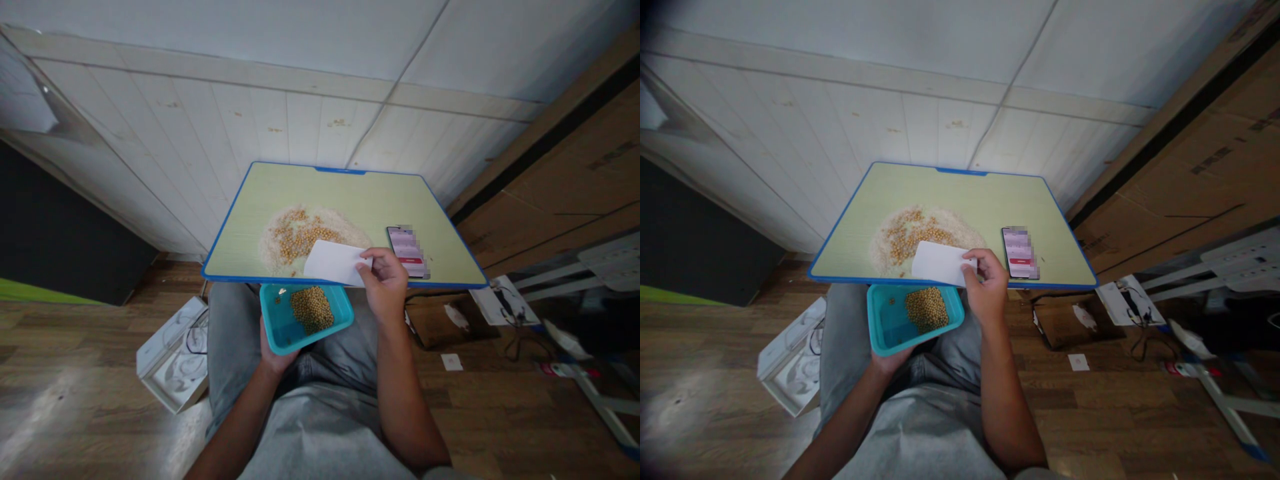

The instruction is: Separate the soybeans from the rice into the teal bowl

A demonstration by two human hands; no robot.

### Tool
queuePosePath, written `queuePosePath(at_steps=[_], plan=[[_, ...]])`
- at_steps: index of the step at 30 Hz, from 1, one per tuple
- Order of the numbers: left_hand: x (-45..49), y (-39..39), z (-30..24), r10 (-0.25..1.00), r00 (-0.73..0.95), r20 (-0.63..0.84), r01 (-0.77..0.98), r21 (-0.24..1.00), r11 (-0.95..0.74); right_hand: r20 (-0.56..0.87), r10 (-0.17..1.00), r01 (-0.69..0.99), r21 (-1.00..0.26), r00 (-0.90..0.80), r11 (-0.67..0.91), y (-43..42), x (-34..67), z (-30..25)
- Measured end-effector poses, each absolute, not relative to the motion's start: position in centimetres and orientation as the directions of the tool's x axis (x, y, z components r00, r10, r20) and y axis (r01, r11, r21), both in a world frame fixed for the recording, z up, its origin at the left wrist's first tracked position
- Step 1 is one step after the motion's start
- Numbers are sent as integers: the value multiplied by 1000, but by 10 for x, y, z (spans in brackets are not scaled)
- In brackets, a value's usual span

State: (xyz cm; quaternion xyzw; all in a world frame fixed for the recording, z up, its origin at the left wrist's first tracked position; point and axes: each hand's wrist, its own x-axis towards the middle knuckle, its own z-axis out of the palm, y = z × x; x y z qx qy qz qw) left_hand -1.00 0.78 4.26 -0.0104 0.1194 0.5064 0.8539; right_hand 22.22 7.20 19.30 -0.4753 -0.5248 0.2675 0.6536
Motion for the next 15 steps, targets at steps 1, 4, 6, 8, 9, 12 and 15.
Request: queuePosePath(at_steps=[1,4,6,8,9,12,15], plan=[[-10,7,43,865,462,-194,-870,90,485,434,845,150,-901,313,407,72,221,193],[-8,7,46,866,476,-152,-869,72,490,428,846,161,-904,318,397,71,216,194],[-7,8,47,864,484,-140,-866,68,496,426,850,165,-904,308,393,71,212,193],[-7,8,45,863,482,-148,-866,67,495,431,854,169,-902,292,397,70,209,193],[-7,8,43,864,477,-162,-868,67,492,434,856,172,-900,282,400,70,207,192],[-8,8,37,866,456,-207,-876,68,477,438,862,188,-897,253,401,69,204,191],[-8,8,34,869,443,-220,-882,67,466,437,868,199,-896,236,397,69,203,190]])
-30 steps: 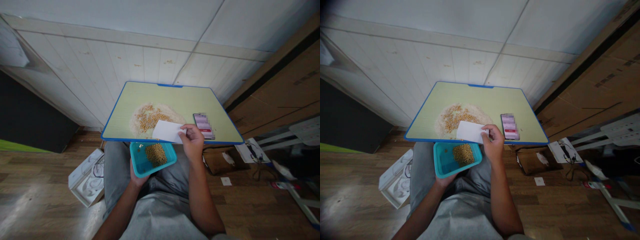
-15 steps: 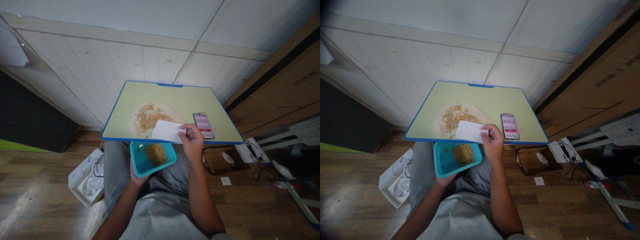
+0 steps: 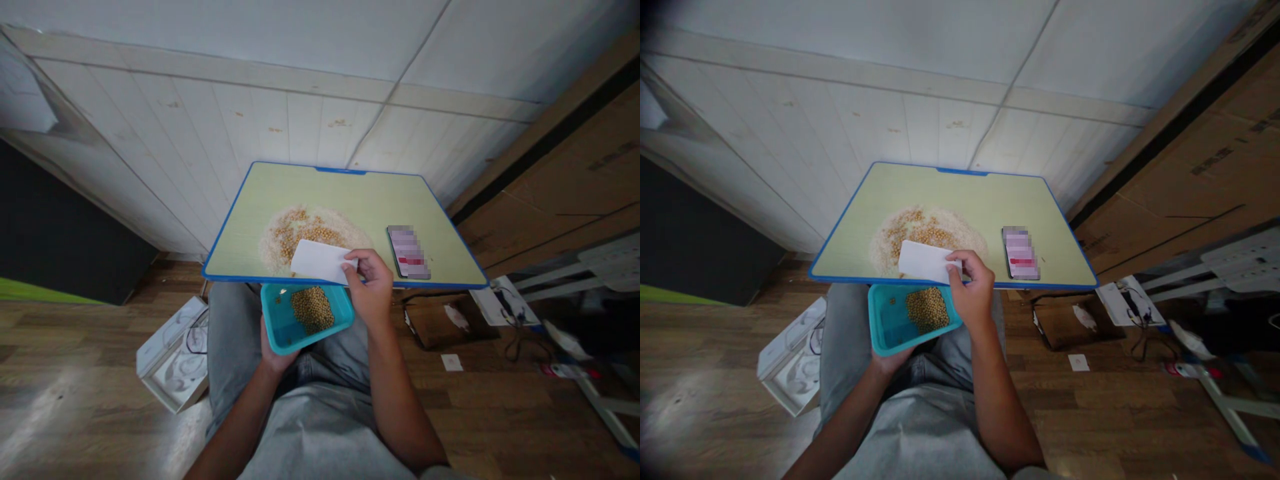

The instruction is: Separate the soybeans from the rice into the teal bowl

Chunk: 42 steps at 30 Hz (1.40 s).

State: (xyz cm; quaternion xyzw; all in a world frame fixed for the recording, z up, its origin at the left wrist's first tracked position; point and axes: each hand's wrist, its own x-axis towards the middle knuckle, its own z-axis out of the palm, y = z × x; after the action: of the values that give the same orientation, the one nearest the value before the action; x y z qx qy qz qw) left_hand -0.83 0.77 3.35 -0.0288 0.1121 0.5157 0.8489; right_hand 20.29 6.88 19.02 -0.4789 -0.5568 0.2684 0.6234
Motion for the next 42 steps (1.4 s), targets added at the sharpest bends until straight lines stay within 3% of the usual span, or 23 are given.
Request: queuePosePath(at_steps=[11,21,29,37,42], plan=[[-14,8,15,842,491,-224,-858,48,512,453,875,171,-888,173,426,67,203,193],[-14,6,19,854,501,-139,-857,60,512,462,814,206,-887,353,414,70,209,192],[-21,5,4,844,500,-195,-853,57,519,385,895,146,-922,228,359,68,208,191],[-23,3,4,842,525,-122,-842,69,535,396,843,202,-917,364,344,74,219,187],[-27,1,-7,831,535,-155,-831,84,550,418,806,245,-907,419,343,73,224,190]])
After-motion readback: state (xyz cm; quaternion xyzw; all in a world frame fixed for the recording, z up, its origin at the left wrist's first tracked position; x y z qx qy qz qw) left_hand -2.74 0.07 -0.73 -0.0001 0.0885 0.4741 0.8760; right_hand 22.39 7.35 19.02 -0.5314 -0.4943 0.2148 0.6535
